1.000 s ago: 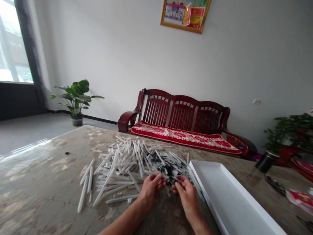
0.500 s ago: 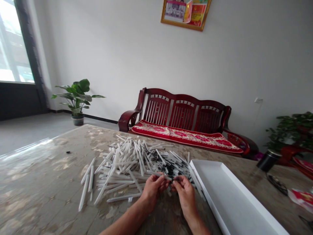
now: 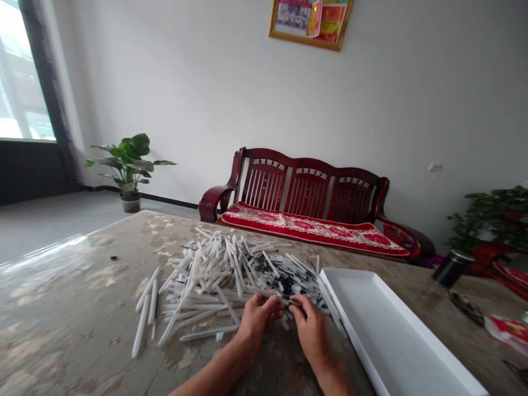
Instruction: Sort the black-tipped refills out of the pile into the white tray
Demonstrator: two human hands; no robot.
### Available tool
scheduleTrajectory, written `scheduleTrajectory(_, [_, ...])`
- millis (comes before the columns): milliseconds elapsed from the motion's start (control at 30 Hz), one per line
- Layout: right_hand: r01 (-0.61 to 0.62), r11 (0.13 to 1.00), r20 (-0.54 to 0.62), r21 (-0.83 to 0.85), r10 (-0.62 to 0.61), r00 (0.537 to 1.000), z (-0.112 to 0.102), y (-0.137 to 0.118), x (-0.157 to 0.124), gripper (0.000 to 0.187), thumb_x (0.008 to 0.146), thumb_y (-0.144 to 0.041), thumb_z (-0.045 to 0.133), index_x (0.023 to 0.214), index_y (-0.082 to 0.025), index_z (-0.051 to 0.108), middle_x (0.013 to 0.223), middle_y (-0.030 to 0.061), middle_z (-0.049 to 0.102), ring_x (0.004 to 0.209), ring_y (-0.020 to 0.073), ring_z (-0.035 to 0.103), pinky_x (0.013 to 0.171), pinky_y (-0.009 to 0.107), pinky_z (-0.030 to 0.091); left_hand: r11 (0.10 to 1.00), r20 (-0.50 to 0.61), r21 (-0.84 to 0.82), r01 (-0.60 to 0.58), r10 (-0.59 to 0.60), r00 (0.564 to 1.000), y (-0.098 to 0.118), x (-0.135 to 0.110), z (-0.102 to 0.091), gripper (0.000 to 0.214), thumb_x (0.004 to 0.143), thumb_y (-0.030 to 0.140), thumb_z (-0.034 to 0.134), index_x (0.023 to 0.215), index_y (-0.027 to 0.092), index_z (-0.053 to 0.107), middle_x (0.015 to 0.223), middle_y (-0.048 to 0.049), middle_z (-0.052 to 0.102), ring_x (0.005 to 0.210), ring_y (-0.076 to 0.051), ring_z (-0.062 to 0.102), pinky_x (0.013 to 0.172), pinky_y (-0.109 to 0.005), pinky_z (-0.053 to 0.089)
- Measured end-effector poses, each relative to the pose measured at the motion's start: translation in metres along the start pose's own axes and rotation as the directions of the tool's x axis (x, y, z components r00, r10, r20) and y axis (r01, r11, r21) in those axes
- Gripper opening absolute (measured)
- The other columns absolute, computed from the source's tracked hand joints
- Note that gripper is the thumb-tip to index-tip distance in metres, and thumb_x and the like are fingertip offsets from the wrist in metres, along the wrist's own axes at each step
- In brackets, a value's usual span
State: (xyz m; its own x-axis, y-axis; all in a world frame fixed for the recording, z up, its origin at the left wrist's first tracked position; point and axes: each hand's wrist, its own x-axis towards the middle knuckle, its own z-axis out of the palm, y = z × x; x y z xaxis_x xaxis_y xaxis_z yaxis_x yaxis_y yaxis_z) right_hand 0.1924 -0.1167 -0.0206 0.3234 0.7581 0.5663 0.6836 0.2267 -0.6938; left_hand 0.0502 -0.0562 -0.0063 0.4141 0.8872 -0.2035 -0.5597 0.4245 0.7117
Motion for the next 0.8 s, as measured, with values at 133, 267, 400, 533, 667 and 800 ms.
scheduleTrajectory(133, [0.005, 0.999, 0.016, -0.039, -0.004, 1.000, 0.000, -0.004, 0.001, 0.017, 0.092, -0.031, 0.053, 0.098, -0.024, 0.067, 0.088, 0.0043, 0.077, 0.081, 0.0182, 0.074, 0.071, 0.024, 0.056, 1.000, -0.013, -0.020, -0.005, 0.005, 1.000, 0.000, 0.000, 0.000, 0.049, 0.042, 0.039, 0.097, 0.074, 0.016, 0.067, 0.066, -0.0012, 0.074, 0.063, -0.016, 0.071, 0.060, -0.024, 0.057])
scheduleTrajectory(267, [0.055, 0.982, 0.008, -0.183, -0.054, 0.999, -0.001, -0.013, 0.001, 0.022, 0.096, -0.035, 0.046, 0.087, -0.024, 0.063, 0.080, 0.0025, 0.072, 0.073, 0.0175, 0.069, 0.066, 0.024, 0.051, 1.000, -0.010, -0.006, -0.016, 0.016, 1.000, -0.001, 0.000, 0.001, 0.050, 0.042, 0.042, 0.097, 0.073, 0.016, 0.067, 0.065, -0.0014, 0.074, 0.062, -0.016, 0.070, 0.060, -0.025, 0.057])
scheduleTrajectory(400, [0.018, 0.973, 0.014, -0.232, -0.015, 1.000, 0.002, -0.017, 0.000, 0.036, 0.100, -0.043, 0.038, 0.076, -0.025, 0.058, 0.067, 0.0010, 0.067, 0.061, 0.0171, 0.064, 0.056, 0.024, 0.042, 0.999, -0.005, 0.026, -0.023, 0.023, 1.000, -0.002, -0.001, 0.002, 0.054, 0.041, 0.046, 0.096, 0.074, 0.015, 0.067, 0.065, -0.0021, 0.073, 0.062, -0.016, 0.070, 0.060, -0.024, 0.057])
scheduleTrajectory(533, [-0.112, 0.987, 0.044, -0.118, 0.118, 0.992, 0.003, -0.016, -0.001, 0.047, 0.099, -0.055, 0.035, 0.071, -0.025, 0.057, 0.056, -0.0006, 0.060, 0.051, 0.0170, 0.057, 0.050, 0.026, 0.036, 0.999, -0.004, 0.037, -0.031, 0.031, 1.000, -0.002, -0.002, 0.002, 0.053, 0.043, 0.046, 0.096, 0.074, 0.014, 0.067, 0.065, -0.0031, 0.073, 0.062, -0.016, 0.070, 0.060, -0.024, 0.057])
scheduleTrajectory(667, [-0.164, 0.986, 0.097, -0.020, 0.165, 0.981, -0.002, -0.017, -0.001, 0.042, 0.098, -0.054, 0.038, 0.087, -0.024, 0.065, 0.075, 0.0020, 0.070, 0.068, 0.0193, 0.065, 0.061, 0.026, 0.045, 0.999, -0.014, 0.033, -0.028, 0.029, 0.999, -0.002, -0.001, 0.001, 0.049, 0.046, 0.042, 0.096, 0.074, 0.015, 0.067, 0.066, -0.0037, 0.073, 0.063, -0.017, 0.071, 0.060, -0.024, 0.057])
scheduleTrajectory(800, [-0.103, 0.994, 0.084, -0.035, 0.106, 0.991, -0.003, -0.017, -0.001, 0.035, 0.095, -0.050, 0.045, 0.086, -0.023, 0.064, 0.083, 0.0030, 0.072, 0.076, 0.0194, 0.066, 0.068, 0.026, 0.046, 0.999, 0.001, 0.035, -0.019, 0.019, 1.000, -0.003, -0.002, 0.002, 0.052, 0.043, 0.045, 0.096, 0.074, 0.014, 0.067, 0.067, -0.0037, 0.074, 0.063, -0.017, 0.071, 0.059, -0.024, 0.058])
